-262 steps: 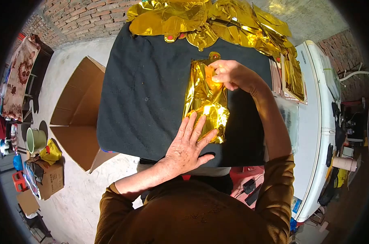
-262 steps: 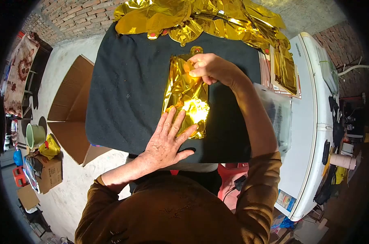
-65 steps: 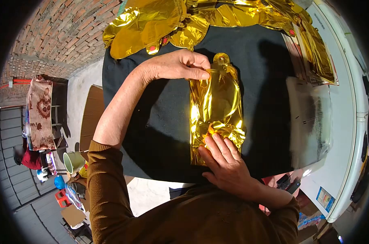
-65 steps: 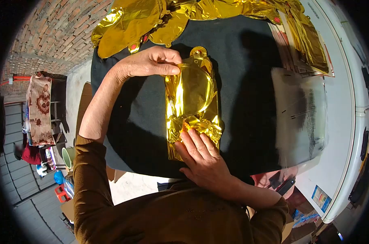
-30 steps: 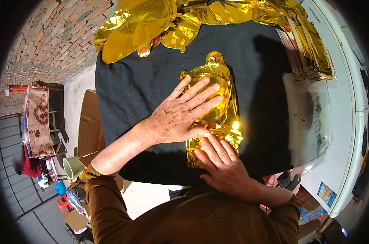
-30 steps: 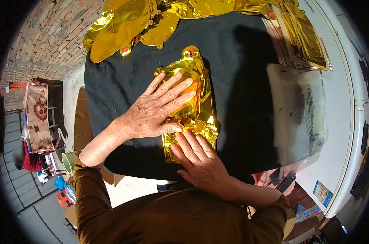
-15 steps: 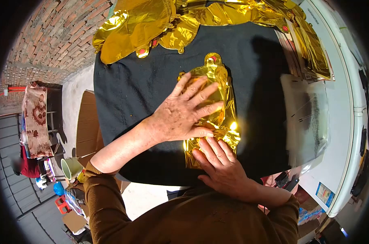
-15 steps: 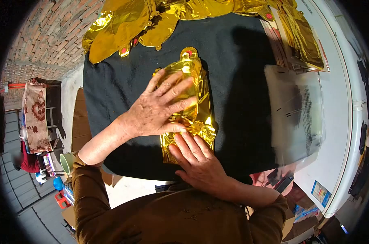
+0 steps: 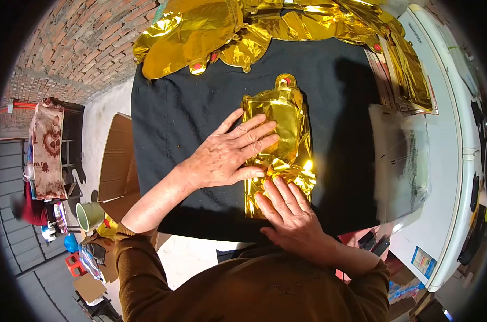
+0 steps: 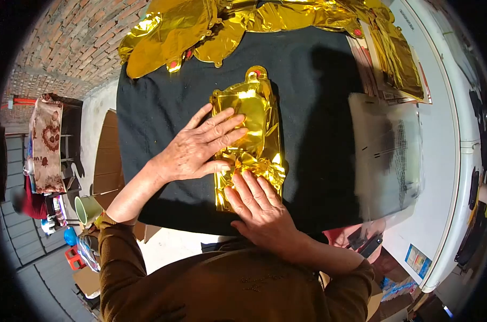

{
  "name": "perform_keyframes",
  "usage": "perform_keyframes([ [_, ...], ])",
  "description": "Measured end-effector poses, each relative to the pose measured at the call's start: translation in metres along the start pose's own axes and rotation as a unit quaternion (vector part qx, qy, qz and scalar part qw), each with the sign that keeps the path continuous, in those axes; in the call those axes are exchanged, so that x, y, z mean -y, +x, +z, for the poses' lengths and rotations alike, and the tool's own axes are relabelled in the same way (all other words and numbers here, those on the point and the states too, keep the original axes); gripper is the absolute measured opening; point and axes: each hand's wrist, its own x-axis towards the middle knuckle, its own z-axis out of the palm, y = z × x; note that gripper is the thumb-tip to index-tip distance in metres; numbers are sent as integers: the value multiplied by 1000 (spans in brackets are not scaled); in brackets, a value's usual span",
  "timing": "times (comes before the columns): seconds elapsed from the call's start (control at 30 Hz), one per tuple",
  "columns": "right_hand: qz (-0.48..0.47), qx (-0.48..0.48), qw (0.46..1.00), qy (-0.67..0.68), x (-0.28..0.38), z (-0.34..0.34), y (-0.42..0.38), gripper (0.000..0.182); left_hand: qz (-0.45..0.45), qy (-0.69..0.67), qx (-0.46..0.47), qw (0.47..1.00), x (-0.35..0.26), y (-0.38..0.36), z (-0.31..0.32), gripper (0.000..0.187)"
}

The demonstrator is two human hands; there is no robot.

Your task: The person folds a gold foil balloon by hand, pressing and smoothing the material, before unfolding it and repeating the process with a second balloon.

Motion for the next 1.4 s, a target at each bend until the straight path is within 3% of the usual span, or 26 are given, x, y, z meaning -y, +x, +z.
perform_keyframes([
  [0.23, -10, -21, 1000, -5, 0, 0, -1, 86, -18, -2, -68, 998, -7, -5, 1, 74],
  [0.33, -12, -21, 1000, -1, 1, -1, -2, 86, -19, 5, -19, 1000, -10, -12, 11, 74],
  [0.47, -14, -15, 1000, 1, 2, -2, -5, 87, -32, 8, -54, 998, -18, -22, 2, 81],
  [0.6, -15, -16, 1000, -3, 7, -1, -15, 87, 33, -19, -38, 999, -36, -38, 5, 82],
  [0.77, -32, -62, 998, -10, 14, 11, -30, 70, 98, -39, -40, 994, -67, -30, 20, 71],
  [0.9, -67, -114, 986, -105, 8, 32, -38, 58, 121, -46, -91, 987, -66, 2, 24, 65],
  [1.0, -59, -126, 987, -82, 13, 19, -34, 50, 126, -25, -100, 987, -56, 21, 34, 60],
  [1.4, -74, -127, 985, -89, 8, 20, -40, 47, 108, 23, -53, 992, -52, 25, 46, 59],
])
